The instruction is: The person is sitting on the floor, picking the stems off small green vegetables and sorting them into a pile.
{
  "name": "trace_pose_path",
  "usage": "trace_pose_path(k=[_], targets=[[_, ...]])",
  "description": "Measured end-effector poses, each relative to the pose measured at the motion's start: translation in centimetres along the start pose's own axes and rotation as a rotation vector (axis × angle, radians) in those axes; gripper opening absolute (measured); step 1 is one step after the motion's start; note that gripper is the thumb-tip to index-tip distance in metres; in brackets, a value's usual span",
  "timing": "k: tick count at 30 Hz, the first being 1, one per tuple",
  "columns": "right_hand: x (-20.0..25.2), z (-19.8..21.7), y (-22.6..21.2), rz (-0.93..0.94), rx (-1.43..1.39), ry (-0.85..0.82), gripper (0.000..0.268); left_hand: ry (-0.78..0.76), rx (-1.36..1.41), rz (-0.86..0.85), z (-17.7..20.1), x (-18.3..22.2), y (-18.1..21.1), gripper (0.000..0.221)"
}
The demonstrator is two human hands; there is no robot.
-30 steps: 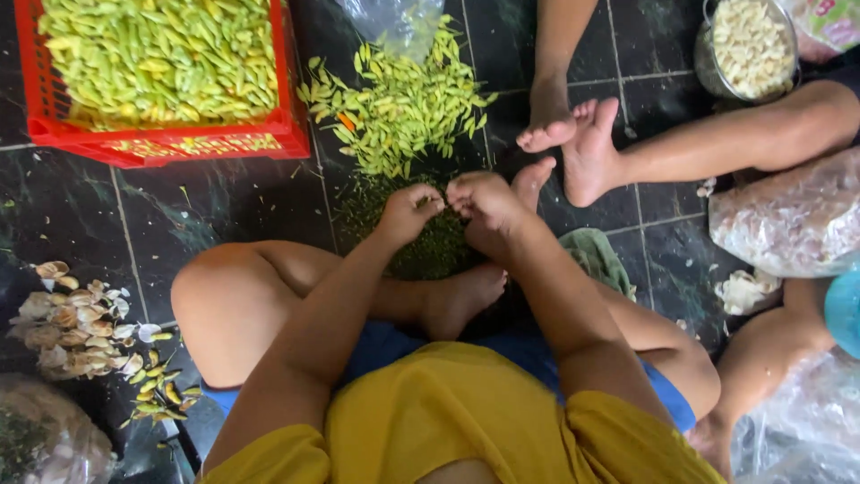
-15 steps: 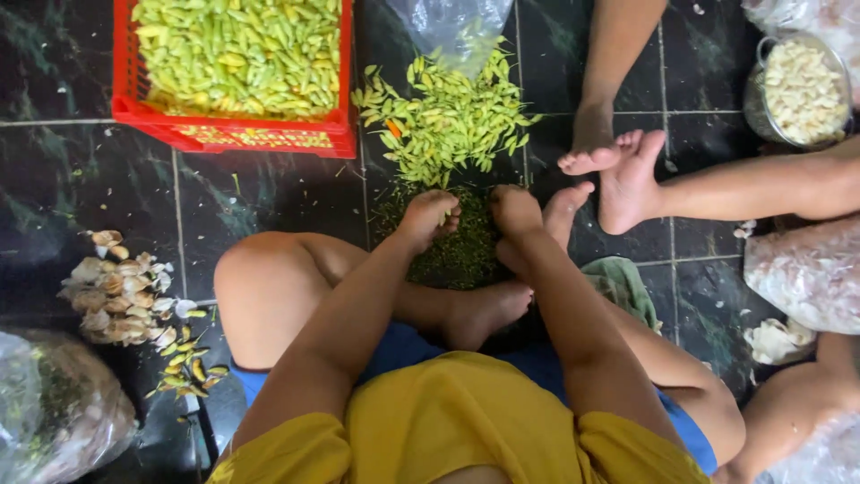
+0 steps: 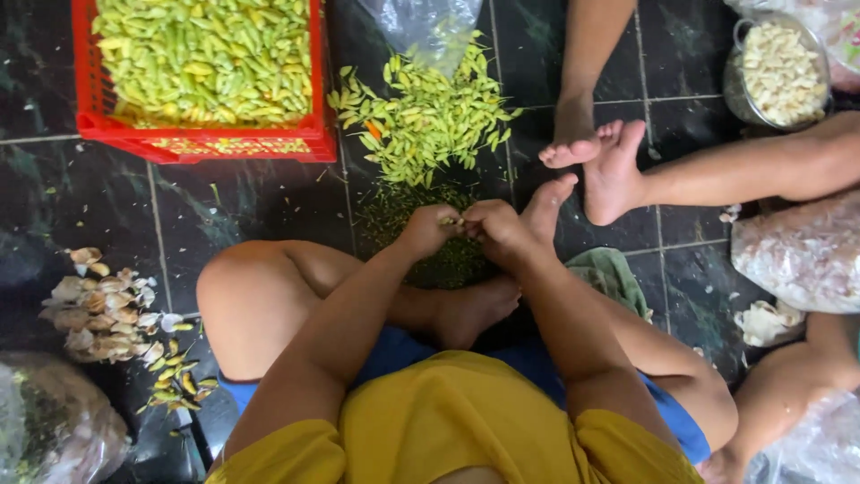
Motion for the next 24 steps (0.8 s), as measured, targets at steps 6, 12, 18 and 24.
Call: trace_pose_path(k=[6, 12, 18, 24], targets=[[1.1, 1.1, -2.8, -0.002, 0.172, -0.092, 0.024, -0.125, -0.014, -0.105, 0.8, -1.2, -0.5, 0.014], [-6.4, 2.6, -1.1, 0.652, 1.099, 0.144, 0.018, -0.2, -0.004, -0.131, -0.3, -0.8, 0.1, 0.023], [-5.5, -0.6, -6.8, 0.76, 1.022, 0.314, 0.032, -0.084, 0.414, 0.289, 0.5, -2.3, -0.2, 0.032], [-5.4, -1.3, -7.1, 0.957, 1.109, 0.427, 0.009, 0.023, 0.482, 0.426, 0.7, -4.1, -3.1, 0.036]])
Point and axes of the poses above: each hand's wrist, its own x-axis away from the middle knuckle, its own z-axis out of the back of the hand, y = z × x, the point moved 1 cm from there along -x, towards the middle knuckle, and after that the axes turned 11 degrees about y, right-handed, at the moved point
